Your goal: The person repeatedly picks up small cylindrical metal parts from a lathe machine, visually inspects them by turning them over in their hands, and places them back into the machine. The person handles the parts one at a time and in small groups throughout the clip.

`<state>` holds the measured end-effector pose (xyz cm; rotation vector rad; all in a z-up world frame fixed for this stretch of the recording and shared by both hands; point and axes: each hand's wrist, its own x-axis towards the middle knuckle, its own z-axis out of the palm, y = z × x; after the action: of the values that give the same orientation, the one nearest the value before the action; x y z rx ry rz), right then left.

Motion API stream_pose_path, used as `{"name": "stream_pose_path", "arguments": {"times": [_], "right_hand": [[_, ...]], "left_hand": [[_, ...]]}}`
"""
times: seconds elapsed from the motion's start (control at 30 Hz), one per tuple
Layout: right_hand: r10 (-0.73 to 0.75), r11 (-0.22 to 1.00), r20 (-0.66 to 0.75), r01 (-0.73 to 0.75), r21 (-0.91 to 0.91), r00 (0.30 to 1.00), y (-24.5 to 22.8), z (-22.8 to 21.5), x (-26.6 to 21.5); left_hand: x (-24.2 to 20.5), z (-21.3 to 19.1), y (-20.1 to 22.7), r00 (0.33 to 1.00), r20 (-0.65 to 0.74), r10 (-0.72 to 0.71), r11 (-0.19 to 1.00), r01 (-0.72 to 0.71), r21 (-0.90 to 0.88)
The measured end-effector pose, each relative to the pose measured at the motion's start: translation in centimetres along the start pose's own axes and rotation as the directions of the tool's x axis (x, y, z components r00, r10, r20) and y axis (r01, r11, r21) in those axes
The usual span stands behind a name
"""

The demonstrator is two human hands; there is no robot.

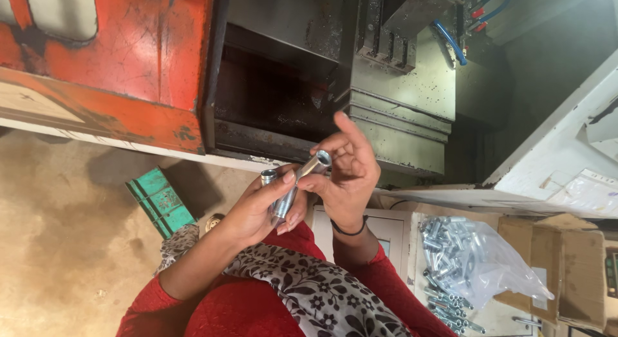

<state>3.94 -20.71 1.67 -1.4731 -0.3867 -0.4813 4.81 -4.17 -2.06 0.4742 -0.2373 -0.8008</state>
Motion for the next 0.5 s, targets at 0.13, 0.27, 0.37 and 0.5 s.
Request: {"name": "stream_pose_path", "arguments": {"times": [0.13, 0.27, 0.37, 0.5], "right_hand": [[0.08, 0.989, 0.004, -0.079, -0.123, 0.997, 1.7, -1.7, 0.8], [0.203, 0.979, 0.021, -0.203, -0.002, 0.979, 3.3, -4.0, 3.3], [0.21, 0.976, -0.101, -0.203, 0.075, 0.973, 5.9, -6.2, 7.5], [0.421, 0.901, -0.197, -0.384, 0.202, 0.885, 12.4, -10.1, 15.9]], "left_hand": [[1.5, -0.5, 0.0, 0.999, -0.043, 0.022, 0.997, -0.019, 0.075], [5.1, -0.1, 1.1, 0.975, -0.181, 0.126, 0.976, -0.09, 0.196], [8.0, -0.1, 4.1, 0.942, -0.281, 0.183, 0.97, -0.127, 0.205], [13.5, 0.1, 9.5, 0.898, -0.339, 0.282, 0.918, -0.15, 0.366]]}}
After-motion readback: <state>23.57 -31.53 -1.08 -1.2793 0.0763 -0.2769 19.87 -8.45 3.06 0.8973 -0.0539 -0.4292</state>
